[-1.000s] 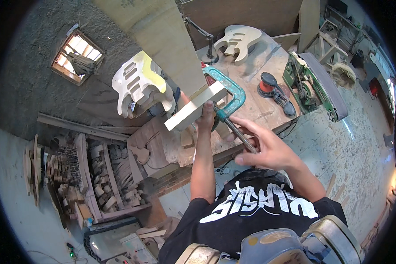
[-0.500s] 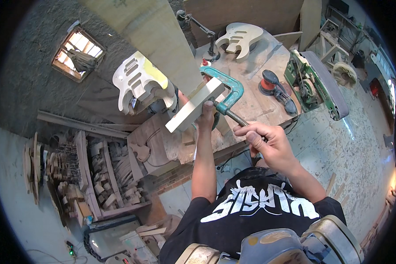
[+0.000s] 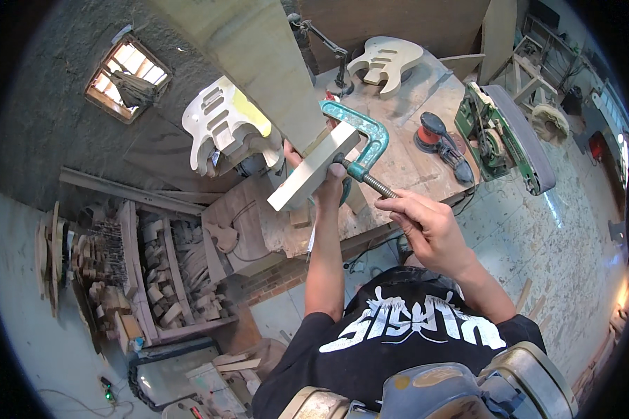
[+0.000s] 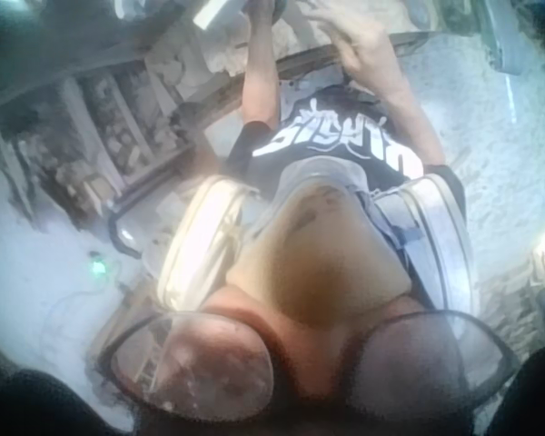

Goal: The person aligns two pieces of wood on a workbench and secures them together using a green C-clamp.

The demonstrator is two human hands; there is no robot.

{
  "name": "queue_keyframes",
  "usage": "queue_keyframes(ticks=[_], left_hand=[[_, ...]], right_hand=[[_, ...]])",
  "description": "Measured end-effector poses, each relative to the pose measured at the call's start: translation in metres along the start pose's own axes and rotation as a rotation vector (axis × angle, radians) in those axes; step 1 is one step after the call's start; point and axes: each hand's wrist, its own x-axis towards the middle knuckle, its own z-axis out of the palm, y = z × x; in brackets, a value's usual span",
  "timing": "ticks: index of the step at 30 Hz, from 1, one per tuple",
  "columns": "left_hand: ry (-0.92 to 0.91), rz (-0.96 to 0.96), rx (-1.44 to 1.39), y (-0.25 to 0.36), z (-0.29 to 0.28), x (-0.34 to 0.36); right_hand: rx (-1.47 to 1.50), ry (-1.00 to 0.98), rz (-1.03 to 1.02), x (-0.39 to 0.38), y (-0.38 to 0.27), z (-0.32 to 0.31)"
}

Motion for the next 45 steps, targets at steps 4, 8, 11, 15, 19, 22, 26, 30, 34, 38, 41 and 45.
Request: queue_keyframes(ticks=[4, 8, 11, 15, 19, 22, 26, 30, 34, 38, 41, 45], left_hand=[[-0.015, 0.01, 0.044, -0.005, -0.004, -0.001], [0.003, 0.009, 0.092, -0.004, -0.004, -0.001], [0.079, 0.006, -0.017, 0.003, 0.0, 0.0], [0.044, 0.007, -0.101, 0.006, 0.002, 0.002], [-0.022, 0.045, -0.13, 0.009, 0.008, 0.004], [-0.06, 0.136, 0.005, 0.002, 0.008, 0.006], [0.0, 0.102, -0.108, 0.012, 0.019, 0.005], [0.002, 0.148, 0.024, 0.006, 0.013, 0.002], [0.023, 0.157, 0.049, 0.011, 0.016, -0.002], [0.051, 0.033, -0.072, 0.034, 0.029, -0.006], [0.049, 0.141, 0.085, 0.023, 0.027, -0.004], [0.074, 0.186, 0.08, 0.004, 0.023, -0.006]], right_hand=[[-0.139, -0.035, -0.073, 0.0, 0.001, -0.006], [-0.176, -0.085, -0.075, 0.001, 0.004, -0.008], [-0.028, -0.048, 0.035, 0.005, 0.001, -0.008], [0.534, -0.014, 0.57, 0.015, -0.011, -0.015], [0.818, 0.009, 0.593, 0.019, 0.002, -0.024], [0.894, 0.058, 0.604, 0.019, 0.011, -0.026], [0.667, 0.108, 0.541, 0.019, 0.006, -0.025], [0.39, 0.196, 0.467, 0.001, 0.004, -0.026], [0.336, 0.241, 0.464, -0.009, 0.007, -0.032], [0.443, 0.253, 0.485, -0.012, 0.021, -0.035], [0.815, 0.284, 0.511, -0.009, 0.029, -0.042], [0.724, 0.32, 0.665, -0.003, 0.024, -0.045]])
